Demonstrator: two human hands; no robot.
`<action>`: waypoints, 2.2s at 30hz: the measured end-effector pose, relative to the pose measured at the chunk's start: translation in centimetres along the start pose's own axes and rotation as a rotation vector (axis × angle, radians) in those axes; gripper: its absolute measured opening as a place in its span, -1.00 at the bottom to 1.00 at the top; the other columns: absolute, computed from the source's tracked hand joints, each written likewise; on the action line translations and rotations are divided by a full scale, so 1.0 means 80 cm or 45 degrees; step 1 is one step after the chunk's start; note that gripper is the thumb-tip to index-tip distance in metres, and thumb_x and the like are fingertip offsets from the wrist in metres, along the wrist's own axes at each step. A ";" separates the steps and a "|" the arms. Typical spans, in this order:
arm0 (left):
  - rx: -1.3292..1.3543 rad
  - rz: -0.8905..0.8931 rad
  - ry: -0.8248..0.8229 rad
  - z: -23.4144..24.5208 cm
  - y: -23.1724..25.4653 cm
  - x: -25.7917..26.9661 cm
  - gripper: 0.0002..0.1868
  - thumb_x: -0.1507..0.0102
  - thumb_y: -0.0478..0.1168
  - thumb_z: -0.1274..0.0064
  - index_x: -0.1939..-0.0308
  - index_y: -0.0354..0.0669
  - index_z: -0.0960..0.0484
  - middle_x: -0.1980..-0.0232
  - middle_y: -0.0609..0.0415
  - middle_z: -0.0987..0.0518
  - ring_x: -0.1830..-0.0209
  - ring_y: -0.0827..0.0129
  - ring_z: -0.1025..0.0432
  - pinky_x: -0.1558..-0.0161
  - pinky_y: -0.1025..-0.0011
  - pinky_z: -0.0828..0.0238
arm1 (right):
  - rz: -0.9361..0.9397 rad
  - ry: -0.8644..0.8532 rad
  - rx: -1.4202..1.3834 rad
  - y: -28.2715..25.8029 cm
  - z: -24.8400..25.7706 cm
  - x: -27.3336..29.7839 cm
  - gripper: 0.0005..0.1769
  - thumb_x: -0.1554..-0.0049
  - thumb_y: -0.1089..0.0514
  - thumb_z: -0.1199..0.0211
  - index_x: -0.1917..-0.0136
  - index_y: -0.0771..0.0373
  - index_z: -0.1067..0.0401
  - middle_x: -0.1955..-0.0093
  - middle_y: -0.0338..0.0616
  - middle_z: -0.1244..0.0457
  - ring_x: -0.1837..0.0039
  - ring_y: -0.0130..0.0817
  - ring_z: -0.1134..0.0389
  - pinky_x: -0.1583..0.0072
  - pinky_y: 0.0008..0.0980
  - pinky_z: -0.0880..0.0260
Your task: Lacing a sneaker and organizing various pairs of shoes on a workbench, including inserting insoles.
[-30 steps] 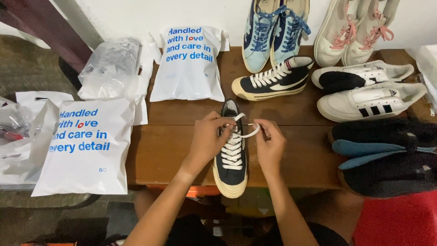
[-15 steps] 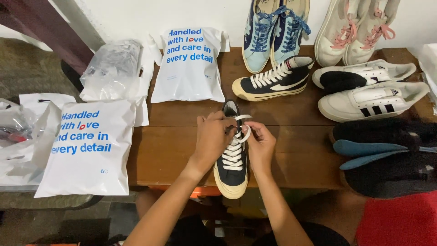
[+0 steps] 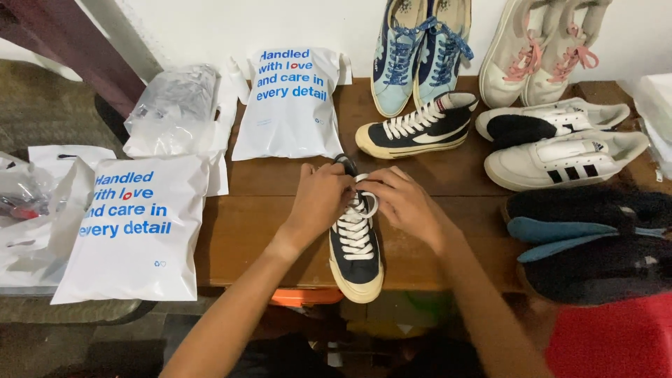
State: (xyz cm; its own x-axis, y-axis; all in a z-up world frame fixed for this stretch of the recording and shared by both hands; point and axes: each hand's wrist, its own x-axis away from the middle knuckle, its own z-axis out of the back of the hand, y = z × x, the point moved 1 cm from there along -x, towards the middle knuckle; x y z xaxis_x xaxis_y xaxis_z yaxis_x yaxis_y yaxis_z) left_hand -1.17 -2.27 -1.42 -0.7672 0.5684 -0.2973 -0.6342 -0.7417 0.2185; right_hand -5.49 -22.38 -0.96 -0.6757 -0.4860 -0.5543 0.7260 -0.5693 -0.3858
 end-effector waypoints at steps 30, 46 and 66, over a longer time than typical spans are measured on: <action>0.543 0.285 0.298 0.047 -0.039 0.054 -0.96 -0.30 -0.32 -0.12 0.24 -0.08 -0.65 0.28 0.01 -0.50 0.18 0.03 -0.55 0.12 0.23 -0.44 | 0.453 -0.375 0.666 0.046 -0.002 -0.032 -0.82 -0.34 0.07 -0.04 0.08 0.09 -0.39 0.08 -0.28 -0.23 -0.05 -0.30 -0.21 -0.09 -0.29 -0.18; 1.903 0.451 0.352 -0.014 -0.027 0.044 -0.91 -0.45 -0.34 0.23 0.09 -0.07 -0.39 0.03 -0.06 -0.66 0.03 0.44 -0.47 0.07 0.63 -0.28 | 0.486 -0.471 0.758 0.087 -0.021 -0.031 -0.76 -0.29 -0.11 -0.07 0.12 0.01 -0.36 0.08 -0.37 -0.20 -0.08 -0.33 -0.19 -0.16 -0.29 -0.18; 2.072 0.708 0.572 -0.065 -0.037 0.052 -0.92 -0.50 -0.25 0.23 -0.03 -0.12 -0.35 -0.01 -0.11 -0.67 0.04 0.37 -0.56 -0.01 0.57 -0.50 | 0.431 -0.444 0.443 0.044 0.016 -0.043 -0.78 -0.32 0.17 0.03 -0.18 0.07 -0.37 0.04 -0.25 -0.18 0.00 -0.27 -0.20 -0.10 -0.32 -0.31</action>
State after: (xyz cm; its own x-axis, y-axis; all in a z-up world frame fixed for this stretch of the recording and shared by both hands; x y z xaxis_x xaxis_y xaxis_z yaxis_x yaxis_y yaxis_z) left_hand -2.00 0.43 -8.17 -0.9981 0.0584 -0.0209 0.0064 0.4324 0.9016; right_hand -0.81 -23.55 0.53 -0.4592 -0.8338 -0.3064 0.8634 -0.5000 0.0666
